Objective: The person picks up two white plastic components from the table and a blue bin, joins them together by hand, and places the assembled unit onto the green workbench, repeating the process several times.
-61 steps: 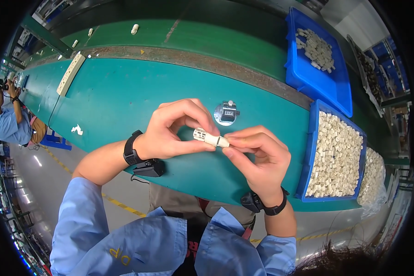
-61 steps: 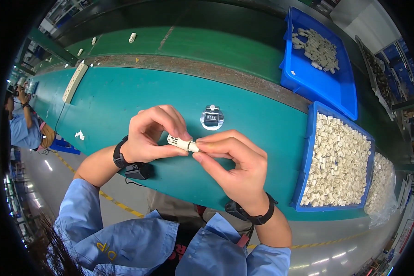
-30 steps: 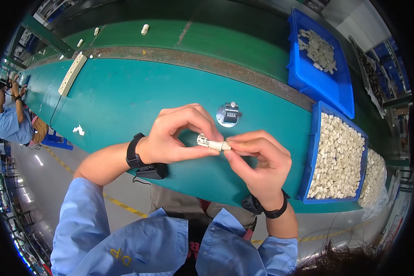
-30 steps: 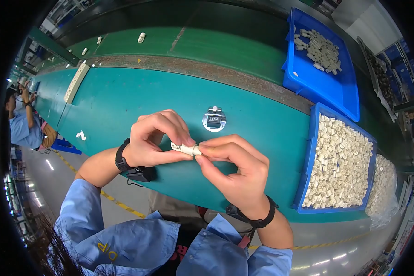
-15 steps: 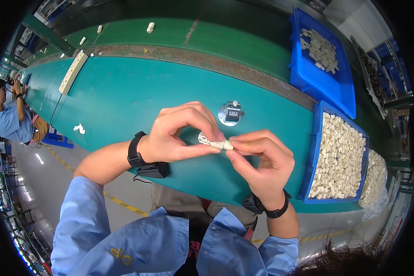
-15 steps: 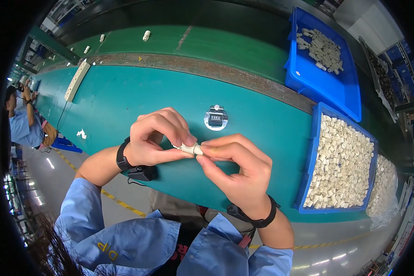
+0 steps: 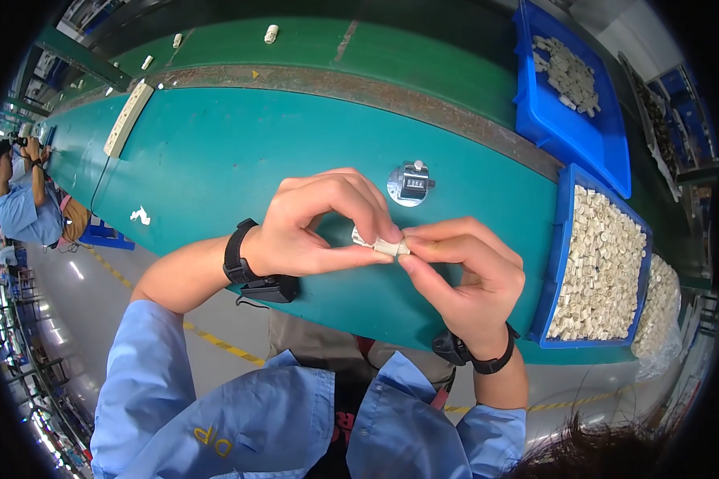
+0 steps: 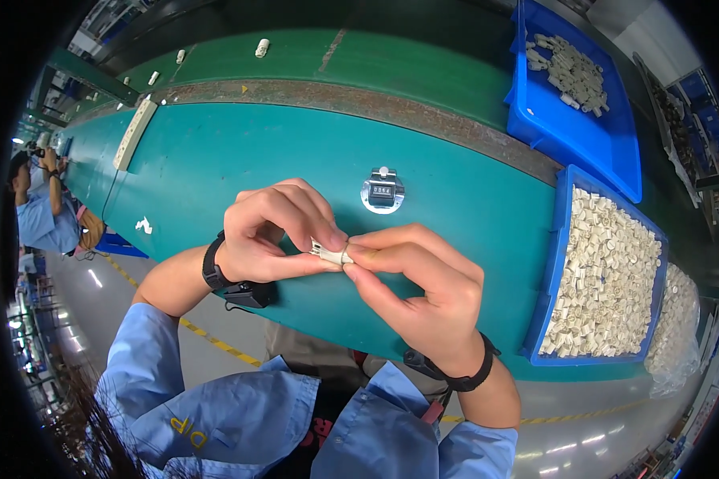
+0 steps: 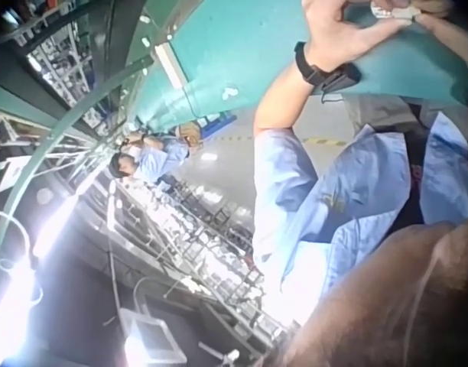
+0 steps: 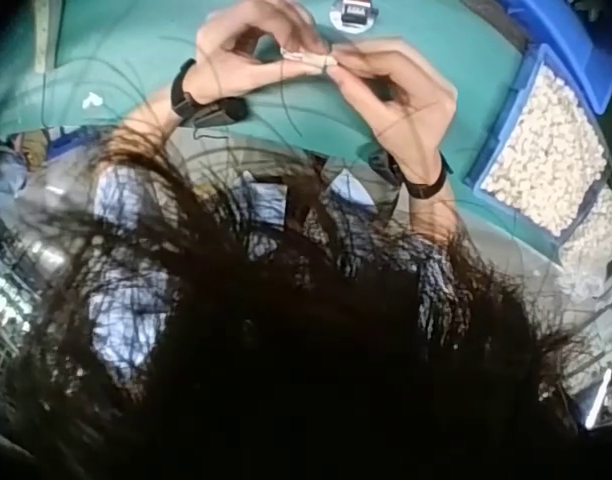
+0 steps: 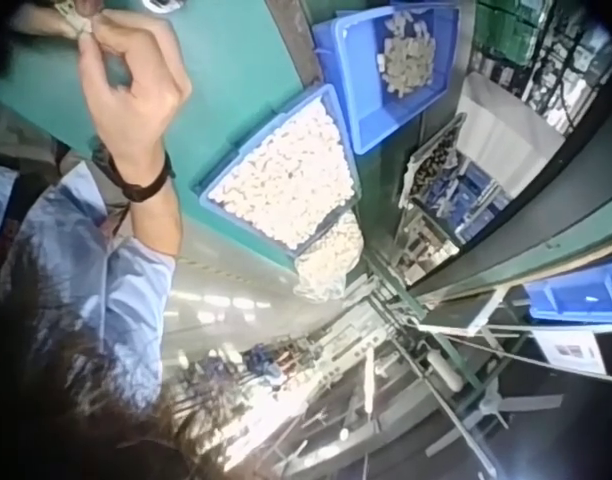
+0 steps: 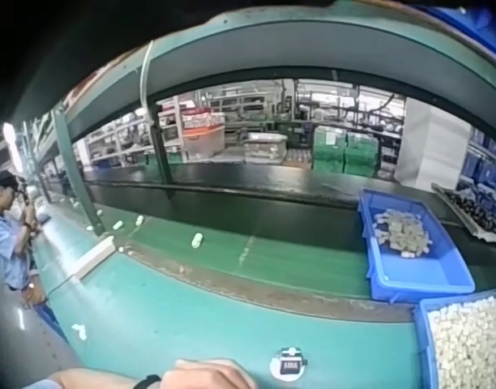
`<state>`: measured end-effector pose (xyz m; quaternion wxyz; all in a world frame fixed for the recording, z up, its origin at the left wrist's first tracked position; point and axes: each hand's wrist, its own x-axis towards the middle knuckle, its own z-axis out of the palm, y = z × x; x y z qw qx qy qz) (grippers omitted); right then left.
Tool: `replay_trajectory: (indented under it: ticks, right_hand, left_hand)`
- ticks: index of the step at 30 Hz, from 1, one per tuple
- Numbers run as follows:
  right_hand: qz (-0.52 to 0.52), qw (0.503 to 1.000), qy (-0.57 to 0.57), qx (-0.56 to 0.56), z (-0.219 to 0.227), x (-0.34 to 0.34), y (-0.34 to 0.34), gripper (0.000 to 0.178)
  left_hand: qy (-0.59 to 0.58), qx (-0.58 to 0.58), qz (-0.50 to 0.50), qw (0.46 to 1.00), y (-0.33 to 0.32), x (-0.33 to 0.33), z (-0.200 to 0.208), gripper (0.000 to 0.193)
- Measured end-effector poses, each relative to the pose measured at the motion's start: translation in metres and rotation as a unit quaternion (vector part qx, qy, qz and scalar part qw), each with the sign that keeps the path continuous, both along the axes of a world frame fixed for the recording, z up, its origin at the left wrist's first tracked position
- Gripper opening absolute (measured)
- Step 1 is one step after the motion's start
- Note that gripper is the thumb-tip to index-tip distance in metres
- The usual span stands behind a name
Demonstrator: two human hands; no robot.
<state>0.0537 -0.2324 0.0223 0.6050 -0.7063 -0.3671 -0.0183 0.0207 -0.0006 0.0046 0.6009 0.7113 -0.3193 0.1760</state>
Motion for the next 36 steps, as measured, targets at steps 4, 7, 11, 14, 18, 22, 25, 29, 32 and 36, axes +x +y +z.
replay_trajectory:
  ticks: [4, 7, 11, 14, 18, 22, 25, 29, 32, 36]
  right_hand:
    - [0.011, 1.000, -0.001, -0.021, 0.002, 0.002, -0.002, 0.016]
    - [0.057, 0.996, 0.060, -0.023, -0.007, 0.008, -0.007, 0.026]
    - [0.102, 0.927, 0.353, 0.076, 0.001, 0.006, 0.000, 0.045]
    - [0.096, 0.941, 0.321, 0.045, 0.008, 0.006, -0.003, 0.048]
    - [0.060, 0.943, 0.328, 0.002, 0.015, 0.020, -0.018, 0.040]
    - [-0.054, 0.963, 0.253, -0.080, 0.039, 0.051, -0.042, 0.026]
    - [-0.146, 0.977, 0.089, -0.128, 0.073, 0.109, -0.075, 0.022]
    - [-0.297, 0.949, -0.058, -0.085, 0.100, 0.201, -0.113, 0.029]
    - [-0.363, 0.871, -0.088, -0.320, 0.090, 0.235, -0.175, 0.031]
    - [-0.236, 0.847, 0.123, -0.461, 0.055, 0.190, -0.235, 0.037]
  left_hand:
    - [-0.001, -0.004, -0.005, 1.000, -0.001, 0.000, -0.001, 0.035]
    - [0.001, -0.002, -0.013, 1.000, -0.003, 0.001, -0.002, 0.034]
    - [0.023, 0.004, -0.035, 0.999, -0.002, -0.001, -0.002, 0.034]
    - [0.011, 0.034, -0.038, 0.999, -0.001, 0.004, 0.003, 0.037]
    - [-0.009, 0.158, 0.032, 0.987, 0.005, 0.010, 0.015, 0.056]
    - [0.035, 0.289, 0.122, 0.949, 0.013, 0.015, 0.012, 0.077]
    - [0.082, 0.329, 0.097, 0.936, 0.015, 0.014, 0.004, 0.084]
    - [0.092, 0.320, 0.089, 0.939, 0.012, 0.015, 0.002, 0.082]
    - [0.097, 0.343, 0.080, 0.931, 0.007, 0.019, 0.000, 0.084]
    - [0.104, 0.328, 0.084, 0.935, 0.009, 0.021, -0.006, 0.086]
